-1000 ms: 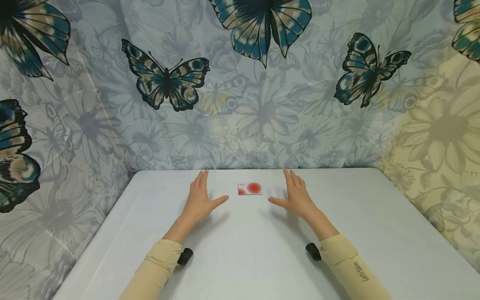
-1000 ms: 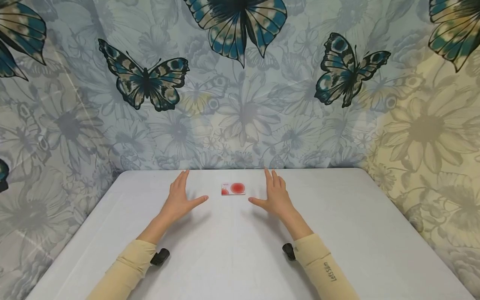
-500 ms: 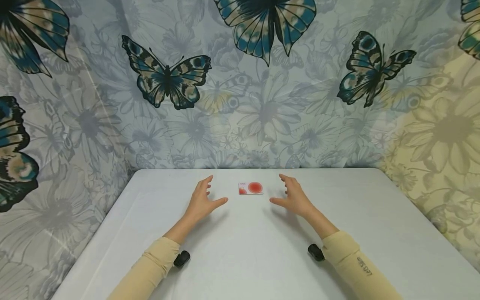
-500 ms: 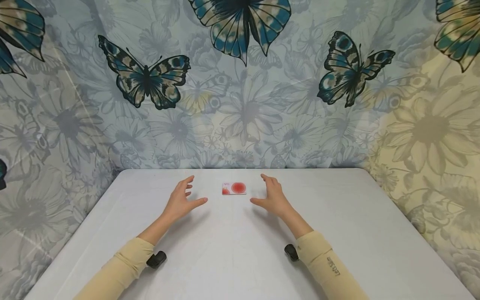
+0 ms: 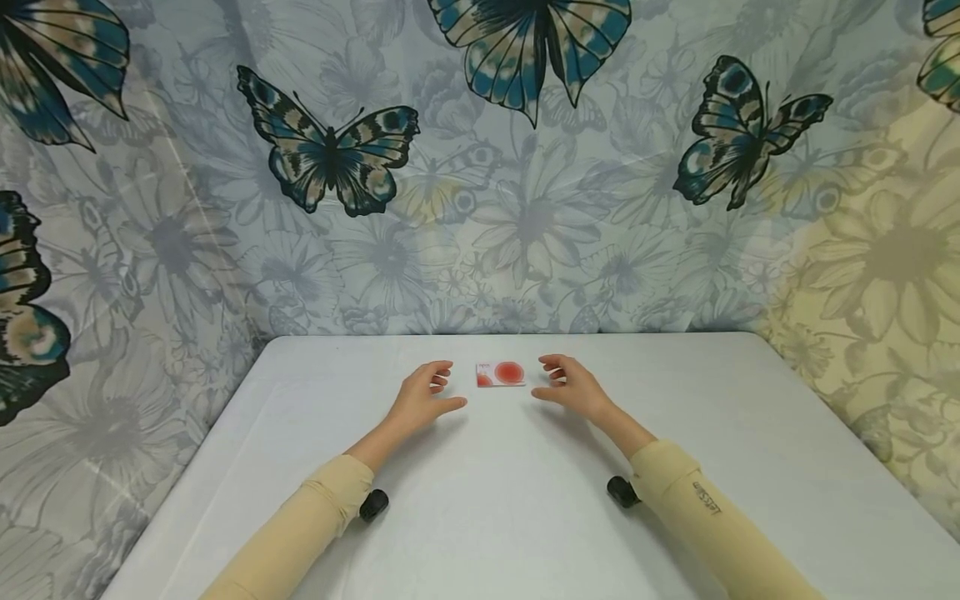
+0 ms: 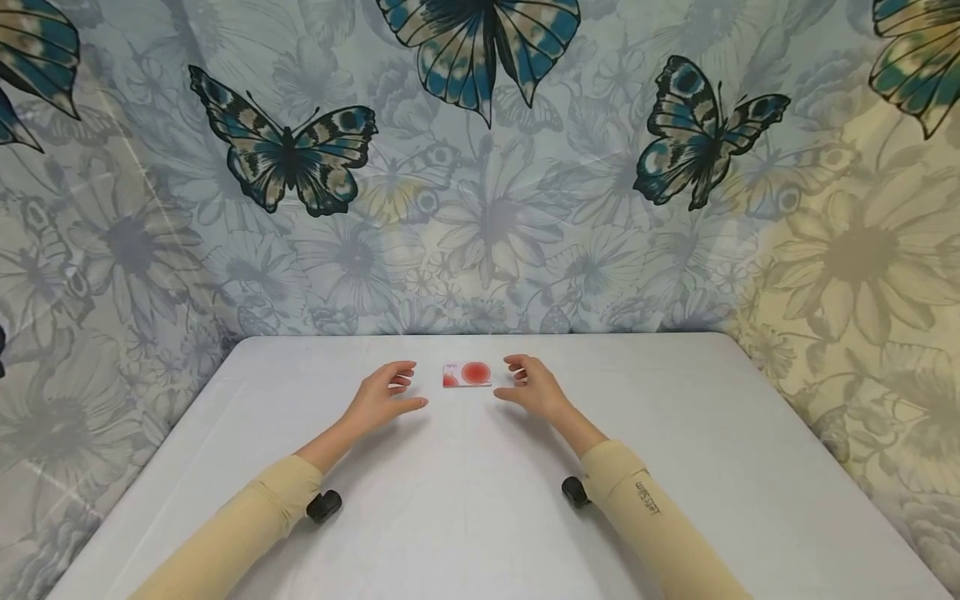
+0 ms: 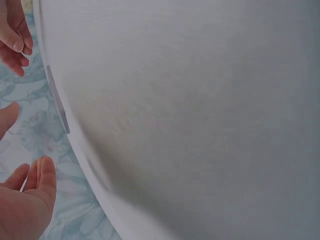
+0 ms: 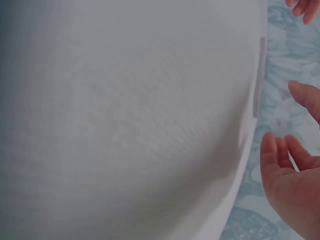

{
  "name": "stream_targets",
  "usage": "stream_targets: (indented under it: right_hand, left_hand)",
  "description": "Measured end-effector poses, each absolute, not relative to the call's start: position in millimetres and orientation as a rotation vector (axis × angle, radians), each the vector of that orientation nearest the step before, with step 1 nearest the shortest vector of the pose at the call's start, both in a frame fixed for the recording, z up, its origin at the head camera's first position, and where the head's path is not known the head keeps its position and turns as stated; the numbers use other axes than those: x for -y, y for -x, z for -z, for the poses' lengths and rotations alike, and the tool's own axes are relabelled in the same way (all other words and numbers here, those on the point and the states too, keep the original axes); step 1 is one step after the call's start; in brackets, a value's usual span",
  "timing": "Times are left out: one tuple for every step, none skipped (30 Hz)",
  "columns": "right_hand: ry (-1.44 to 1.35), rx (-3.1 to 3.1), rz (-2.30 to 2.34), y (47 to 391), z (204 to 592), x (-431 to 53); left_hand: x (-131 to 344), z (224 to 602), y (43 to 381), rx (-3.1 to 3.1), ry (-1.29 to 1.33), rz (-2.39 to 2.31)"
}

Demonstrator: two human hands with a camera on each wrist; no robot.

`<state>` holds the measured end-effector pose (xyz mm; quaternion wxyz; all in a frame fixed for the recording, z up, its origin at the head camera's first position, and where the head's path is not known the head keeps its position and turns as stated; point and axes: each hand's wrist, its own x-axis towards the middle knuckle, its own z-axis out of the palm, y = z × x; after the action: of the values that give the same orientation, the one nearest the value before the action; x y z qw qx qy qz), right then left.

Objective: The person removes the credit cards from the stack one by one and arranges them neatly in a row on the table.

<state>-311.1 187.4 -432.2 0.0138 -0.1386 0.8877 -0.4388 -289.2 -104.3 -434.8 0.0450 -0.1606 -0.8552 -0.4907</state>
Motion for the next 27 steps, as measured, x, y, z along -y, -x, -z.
stream_targets:
  right_hand:
    - [0.422, -2.76, 1.366, 313.6, 433.4, -187.0]
    - [0.415, -2.754, 1.363, 316.1, 434.8, -186.6]
    - [0.411, -2.747, 1.36, 318.6, 436.1, -186.2]
    - [0.406, -2.74, 1.358, 320.9, 437.1, -185.4]
    - [0.396, -2.736, 1.352, 322.9, 437.9, -184.6]
    - [0.385, -2.73, 1.351, 324.4, 438.2, -183.4]
    - [0.373, -2.723, 1.346, 326.1, 438.5, -182.1]
    - [0.362, -2.716, 1.341, 327.7, 438.5, -180.8]
    - [0.353, -2.713, 1.335, 329.1, 438.4, -179.4]
    - [0.342, -2.71, 1.332, 330.7, 438.4, -178.1]
    - [0.339, -2.712, 1.323, 332.2, 438.3, -176.9]
    - [0.336, -2.715, 1.313, 333.8, 438.2, -175.5]
    - [0.337, -2.721, 1.3, 336.0, 438.7, -174.4]
    - [0.339, -2.73, 1.283, 338.2, 439.2, -173.3]
    - [0.342, -2.736, 1.27, 340.3, 439.6, -172.4]
    - [0.352, -2.745, 1.254, 342.3, 439.9, -171.6]
    - [0.364, -2.756, 1.234, 344.1, 440.0, -170.9]
    - [0.366, -2.759, 1.222, 345.7, 440.2, -169.9]
    - [0.37, -2.763, 1.211, 347.3, 440.5, -169.0]
    - [0.381, -2.768, 1.198, 348.6, 440.4, -168.1]
    - [0.389, -2.771, 1.19, 349.7, 440.5, -167.1]
    - [0.396, -2.777, 1.181, 350.7, 440.6, -166.2]
    - [0.394, -2.778, 1.178, 351.5, 441.0, -165.2]
    - [0.392, -2.78, 1.174, 352.4, 441.7, -164.3]
    - [0.391, -2.786, 1.163, 353.1, 442.1, -164.2]
    - [0.388, -2.789, 1.155, 353.8, 442.5, -164.3]
    - [0.379, -2.789, 1.15, 354.3, 443.2, -164.5]
  left_hand:
    - [102.7, 435.7, 291.4, 2.62, 0.493, 1.496]
    - [101.2, 437.2, 294.0, 2.631, 0.491, 1.496]
    - [99.9, 438.8, 296.5, 2.64, 0.492, 1.492]
    - [98.6, 439.7, 298.8, 2.651, 0.489, 1.489]
    - [97.3, 440.9, 301.2, 2.662, 0.482, 1.486]
    - [96.0, 442.0, 303.9, 2.673, 0.474, 1.482]
    - [94.9, 442.7, 306.2, 2.682, 0.473, 1.471]
    - [93.8, 443.4, 308.7, 2.692, 0.468, 1.462]
    - [92.7, 443.8, 311.0, 2.702, 0.464, 1.448]
    - [91.5, 444.3, 313.5, 2.712, 0.459, 1.44]
    - [90.3, 444.6, 315.8, 2.721, 0.456, 1.432]
    - [89.2, 445.1, 318.0, 2.729, 0.459, 1.417]
    - [88.0, 445.5, 320.2, 2.738, 0.459, 1.402]
    - [86.5, 445.8, 322.4, 2.749, 0.462, 1.386]
    - [85.0, 446.1, 324.4, 2.76, 0.462, 1.379]
    - [83.5, 446.5, 326.4, 2.77, 0.461, 1.371]
    - [82.1, 447.0, 328.2, 2.781, 0.464, 1.353]
    - [80.6, 447.4, 329.9, 2.789, 0.464, 1.338]
    - [79.0, 447.3, 331.4, 2.8, 0.463, 1.329]
    - [77.6, 447.4, 332.8, 2.809, 0.465, 1.316]
    - [76.3, 447.4, 334.0, 2.817, 0.463, 1.304]
    - [75.1, 447.3, 335.1, 2.822, 0.467, 1.284]
    - [74.0, 447.2, 335.9, 2.828, 0.467, 1.269]
    - [73.0, 447.1, 336.8, 2.832, 0.465, 1.261]
    - [71.4, 447.0, 338.0, 2.84, 0.465, 1.249]
    - [69.8, 447.2, 339.0, 2.847, 0.461, 1.239]
    - [68.3, 447.6, 340.1, 2.857, 0.459, 1.227]
